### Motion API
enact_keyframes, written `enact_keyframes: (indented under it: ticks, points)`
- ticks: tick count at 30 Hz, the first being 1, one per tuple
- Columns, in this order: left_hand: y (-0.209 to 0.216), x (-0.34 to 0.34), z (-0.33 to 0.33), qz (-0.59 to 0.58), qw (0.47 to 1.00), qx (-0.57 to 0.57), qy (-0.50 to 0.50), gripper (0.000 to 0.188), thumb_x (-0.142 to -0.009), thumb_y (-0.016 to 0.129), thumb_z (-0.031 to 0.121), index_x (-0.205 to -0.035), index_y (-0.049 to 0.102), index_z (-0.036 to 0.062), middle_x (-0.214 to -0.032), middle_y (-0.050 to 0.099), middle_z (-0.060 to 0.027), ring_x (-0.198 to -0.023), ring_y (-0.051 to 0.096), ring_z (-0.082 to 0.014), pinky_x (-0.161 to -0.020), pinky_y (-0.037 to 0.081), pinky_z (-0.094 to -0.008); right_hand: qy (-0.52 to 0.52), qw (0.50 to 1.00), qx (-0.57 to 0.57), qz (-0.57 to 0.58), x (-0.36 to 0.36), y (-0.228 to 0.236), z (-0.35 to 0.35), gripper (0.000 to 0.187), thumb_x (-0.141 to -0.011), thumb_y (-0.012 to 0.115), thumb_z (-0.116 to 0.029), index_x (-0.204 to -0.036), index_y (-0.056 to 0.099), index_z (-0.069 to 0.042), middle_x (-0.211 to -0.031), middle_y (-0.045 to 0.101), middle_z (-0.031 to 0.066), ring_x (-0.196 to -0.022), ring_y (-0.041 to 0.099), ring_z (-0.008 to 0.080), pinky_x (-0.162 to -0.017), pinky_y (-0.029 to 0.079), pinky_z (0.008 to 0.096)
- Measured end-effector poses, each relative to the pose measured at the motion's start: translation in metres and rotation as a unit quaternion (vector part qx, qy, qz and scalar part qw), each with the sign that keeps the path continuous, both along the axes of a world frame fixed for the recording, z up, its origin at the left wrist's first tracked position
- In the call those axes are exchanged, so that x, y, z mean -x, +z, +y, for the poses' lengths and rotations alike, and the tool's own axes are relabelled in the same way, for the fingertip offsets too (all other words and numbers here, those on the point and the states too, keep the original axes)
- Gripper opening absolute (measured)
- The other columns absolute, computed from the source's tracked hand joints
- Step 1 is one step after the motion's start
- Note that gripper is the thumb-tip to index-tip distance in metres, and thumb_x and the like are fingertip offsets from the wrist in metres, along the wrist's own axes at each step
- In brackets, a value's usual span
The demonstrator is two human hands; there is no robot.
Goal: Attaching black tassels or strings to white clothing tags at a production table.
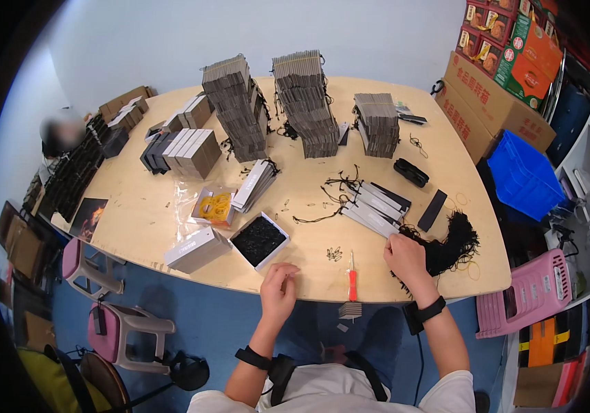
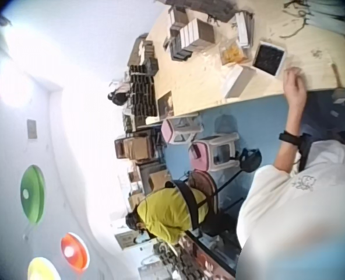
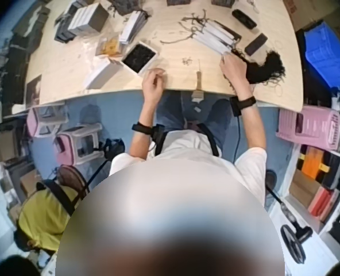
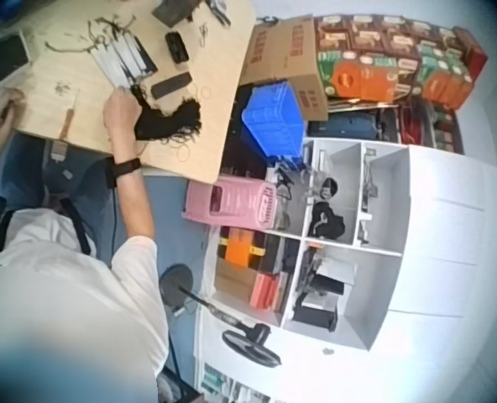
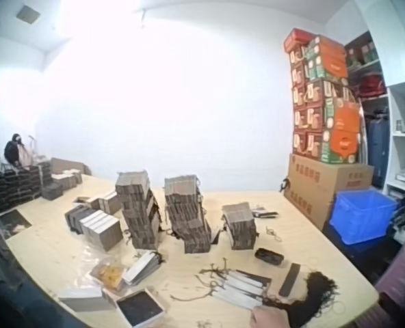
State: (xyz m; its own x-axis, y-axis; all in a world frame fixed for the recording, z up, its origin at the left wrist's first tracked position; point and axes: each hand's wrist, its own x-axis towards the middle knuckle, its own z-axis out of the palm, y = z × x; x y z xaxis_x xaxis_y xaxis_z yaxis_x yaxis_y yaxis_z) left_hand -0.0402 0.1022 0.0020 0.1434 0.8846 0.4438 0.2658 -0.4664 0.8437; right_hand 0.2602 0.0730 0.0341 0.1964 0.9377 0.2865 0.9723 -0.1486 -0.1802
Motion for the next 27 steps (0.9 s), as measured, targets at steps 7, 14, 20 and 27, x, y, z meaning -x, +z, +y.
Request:
enact_keyframes:
  ticks: [7,14,20,27]
  points:
    - [0.002,0.001,-0.002,0.017,1.0,-0.008,0.009,0.014,-0.087,0.055,-0.005,-0.094,0.065,0.004,-0.095,0.063,-0.0074,-0.063,0.056,-0.0152,-0.056,0.042,-0.0245,0.069,0.958,-0.022,0.278,0.024,0.077,-0.006,0.014,-0.082,0.066,-0.015,-0.086,0.063,-0.002,-0.072,0.064,0.0093,-0.066,0.063,0.0228,-0.062,0.049,0.0327]
    - [0.001,0.0,-0.001,0.026,0.999,-0.018,0.011,0.015,-0.087,0.055,-0.005,-0.094,0.064,0.0037,-0.096,0.064,-0.0083,-0.065,0.059,-0.0179,-0.057,0.044,-0.0253,0.128,0.849,-0.08,0.507,0.021,0.11,-0.023,0.007,-0.089,0.067,-0.007,-0.089,0.062,-0.001,-0.075,0.056,-0.0053,-0.068,0.049,0.0023,-0.062,0.04,0.0195]
    - [-0.001,-0.001,-0.001,0.026,0.999,-0.023,0.011,0.016,-0.085,0.056,-0.007,-0.093,0.064,0.0034,-0.095,0.064,-0.0087,-0.065,0.059,-0.0194,-0.058,0.045,-0.0262,0.196,0.76,0.026,0.619,0.007,0.085,-0.037,0.008,-0.089,0.068,-0.008,-0.089,0.062,-0.002,-0.077,0.056,-0.0062,-0.07,0.049,0.0022,-0.063,0.04,0.0194]
    - [0.002,-0.002,-0.002,0.05,0.998,-0.035,0.021,0.016,-0.083,0.058,-0.005,-0.093,0.065,0.0048,-0.093,0.064,-0.0082,-0.063,0.059,-0.0201,-0.058,0.046,-0.0258,0.118,0.787,0.095,0.598,0.005,0.042,-0.044,0.013,-0.087,0.07,-0.012,-0.09,0.065,-0.001,-0.077,0.06,-0.004,-0.07,0.05,0.0026,-0.062,0.042,0.0206]
